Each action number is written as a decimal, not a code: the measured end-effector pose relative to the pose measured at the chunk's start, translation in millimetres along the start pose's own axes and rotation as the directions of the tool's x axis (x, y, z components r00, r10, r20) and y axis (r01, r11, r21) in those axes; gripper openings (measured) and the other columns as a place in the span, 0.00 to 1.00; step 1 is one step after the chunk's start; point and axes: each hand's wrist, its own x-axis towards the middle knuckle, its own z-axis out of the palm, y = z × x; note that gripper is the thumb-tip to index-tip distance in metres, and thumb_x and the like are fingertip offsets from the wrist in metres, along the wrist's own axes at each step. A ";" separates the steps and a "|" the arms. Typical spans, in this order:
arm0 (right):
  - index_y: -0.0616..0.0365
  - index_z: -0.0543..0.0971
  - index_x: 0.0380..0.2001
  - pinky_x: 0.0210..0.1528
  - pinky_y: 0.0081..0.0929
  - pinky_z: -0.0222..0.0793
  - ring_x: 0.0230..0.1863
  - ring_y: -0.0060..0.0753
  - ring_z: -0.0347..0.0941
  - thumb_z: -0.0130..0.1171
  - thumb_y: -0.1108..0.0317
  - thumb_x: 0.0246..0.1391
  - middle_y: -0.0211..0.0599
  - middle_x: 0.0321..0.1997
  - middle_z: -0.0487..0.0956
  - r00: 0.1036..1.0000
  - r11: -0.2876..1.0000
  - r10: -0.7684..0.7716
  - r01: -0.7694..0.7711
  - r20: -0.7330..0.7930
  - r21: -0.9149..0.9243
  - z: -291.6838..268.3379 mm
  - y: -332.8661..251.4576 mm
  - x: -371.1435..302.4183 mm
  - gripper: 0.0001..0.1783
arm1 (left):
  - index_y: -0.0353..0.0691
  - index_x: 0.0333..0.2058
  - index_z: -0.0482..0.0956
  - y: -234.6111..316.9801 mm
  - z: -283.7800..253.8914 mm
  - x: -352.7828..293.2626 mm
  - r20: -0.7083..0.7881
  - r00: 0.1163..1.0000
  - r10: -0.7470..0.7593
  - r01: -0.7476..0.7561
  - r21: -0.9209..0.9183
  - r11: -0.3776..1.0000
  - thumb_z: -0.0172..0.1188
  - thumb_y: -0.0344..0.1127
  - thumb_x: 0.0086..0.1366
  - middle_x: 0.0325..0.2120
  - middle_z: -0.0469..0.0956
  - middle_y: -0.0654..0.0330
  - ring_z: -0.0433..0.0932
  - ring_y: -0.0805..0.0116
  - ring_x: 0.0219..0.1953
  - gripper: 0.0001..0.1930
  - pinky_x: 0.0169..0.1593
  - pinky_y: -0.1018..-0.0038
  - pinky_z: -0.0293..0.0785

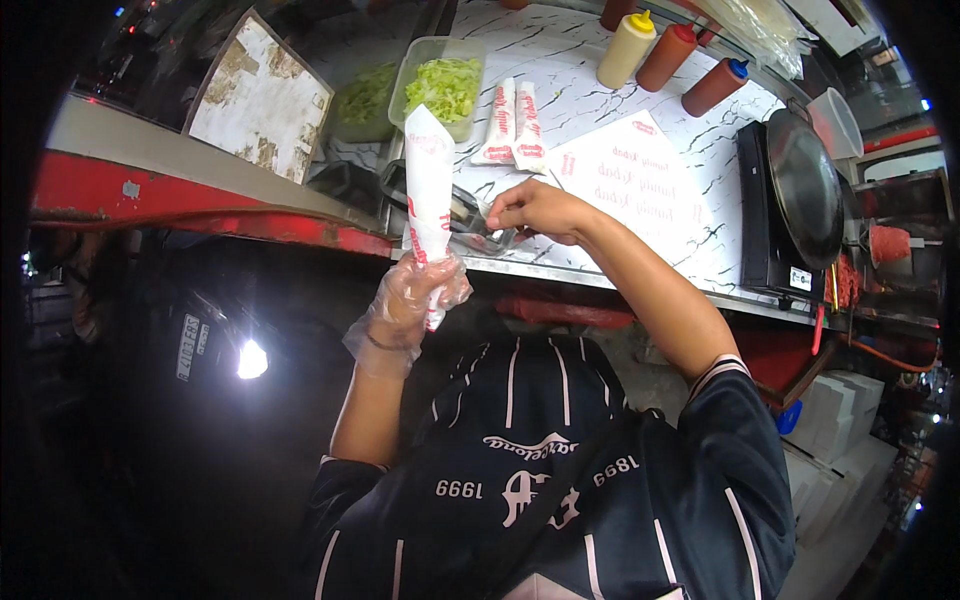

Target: The person assembles two tacos at a street food stall. They place tortillas on paper, add shredded lettuce and cooked meat, then drizzle red and white sauces before folding the paper to wrap each taco.

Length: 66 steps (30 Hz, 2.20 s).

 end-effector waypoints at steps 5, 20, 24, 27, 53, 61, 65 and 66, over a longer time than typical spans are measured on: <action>0.58 0.87 0.36 0.54 0.35 0.76 0.46 0.31 0.78 0.71 0.65 0.64 0.32 0.43 0.82 0.906 0.869 -0.372 0.264 -0.202 -0.419 10.4 50.7 -23.4 0.08 | 0.37 0.35 0.75 -7.3 -3.1 3.8 0.052 0.998 -0.032 0.037 -0.113 0.993 0.60 0.35 0.75 0.19 0.68 0.65 0.65 0.75 0.23 0.09 0.36 0.70 0.67; 0.62 0.78 0.27 0.39 0.30 0.67 0.34 0.29 0.69 0.74 0.57 0.63 0.33 0.30 0.72 0.756 0.810 -0.513 0.269 -0.407 -0.520 0.3 -21.1 -121.1 0.21 | 0.40 0.35 0.78 -29.4 84.1 59.1 0.225 0.949 -0.223 0.211 0.077 0.975 0.62 0.44 0.77 0.19 0.70 0.70 0.72 0.71 0.26 0.14 0.41 0.67 0.74; 0.61 0.79 0.32 0.40 0.32 0.69 0.37 0.32 0.72 0.78 0.61 0.57 0.35 0.36 0.76 0.575 0.624 -0.755 0.485 -0.315 -0.613 -25.1 7.6 -136.4 0.18 | 0.49 0.26 0.71 -50.7 107.2 75.6 0.700 0.680 -0.218 0.561 -0.305 0.770 0.58 0.68 0.72 0.11 0.66 0.70 0.76 0.62 0.26 0.29 0.50 0.55 0.79; 0.61 0.82 0.39 0.40 0.33 0.70 0.37 0.37 0.75 0.77 0.63 0.57 0.38 0.39 0.77 0.504 0.639 -0.768 0.559 -0.396 -0.528 -41.6 24.4 -151.4 0.16 | 0.48 0.27 0.71 -61.8 132.7 81.0 0.774 0.612 -0.162 0.581 -0.300 0.757 0.58 0.68 0.72 0.11 0.67 0.69 0.76 0.62 0.26 0.29 0.50 0.53 0.78; 0.65 0.83 0.31 0.34 0.31 0.67 0.33 0.29 0.73 0.68 0.67 0.63 0.37 0.29 0.76 0.593 0.930 -0.359 0.291 -0.721 -0.223 -70.0 170.6 -205.2 0.11 | 0.34 0.32 0.87 -161.3 174.0 121.9 0.115 0.990 0.086 -0.144 0.754 0.641 0.67 0.33 0.68 0.27 0.79 0.57 0.77 0.65 0.33 0.08 0.39 0.67 0.71; 0.61 0.84 0.43 0.30 0.28 0.65 0.25 0.21 0.69 0.74 0.62 0.61 0.28 0.25 0.78 0.508 0.948 -0.311 0.106 -0.804 -0.299 -78.8 139.2 -177.7 0.15 | 0.30 0.34 0.87 -166.0 139.9 133.8 -0.042 0.999 -0.015 0.044 0.906 0.420 0.68 0.47 0.71 0.25 0.83 0.57 0.76 0.70 0.30 0.20 0.39 0.65 0.74; 0.54 0.83 0.55 0.39 0.37 0.75 0.31 0.41 0.80 0.78 0.61 0.55 0.42 0.29 0.82 0.683 0.882 -0.336 -0.014 -0.649 -0.471 -106.3 110.5 -142.8 0.26 | 0.29 0.29 0.85 -147.5 132.4 136.3 0.104 0.985 0.135 -0.145 0.927 0.346 0.69 0.47 0.69 0.22 0.82 0.49 0.79 0.55 0.26 0.22 0.37 0.60 0.74; 0.53 0.82 0.57 0.42 0.40 0.78 0.34 0.47 0.83 0.79 0.60 0.53 0.46 0.30 0.84 0.685 0.864 -0.359 -0.012 -0.634 -0.503 -109.3 110.0 -135.0 0.29 | 0.33 0.35 0.87 -141.4 133.1 136.1 0.024 0.999 0.036 -0.033 0.967 0.252 0.70 0.45 0.67 0.32 0.86 0.51 0.83 0.52 0.38 0.17 0.43 0.60 0.75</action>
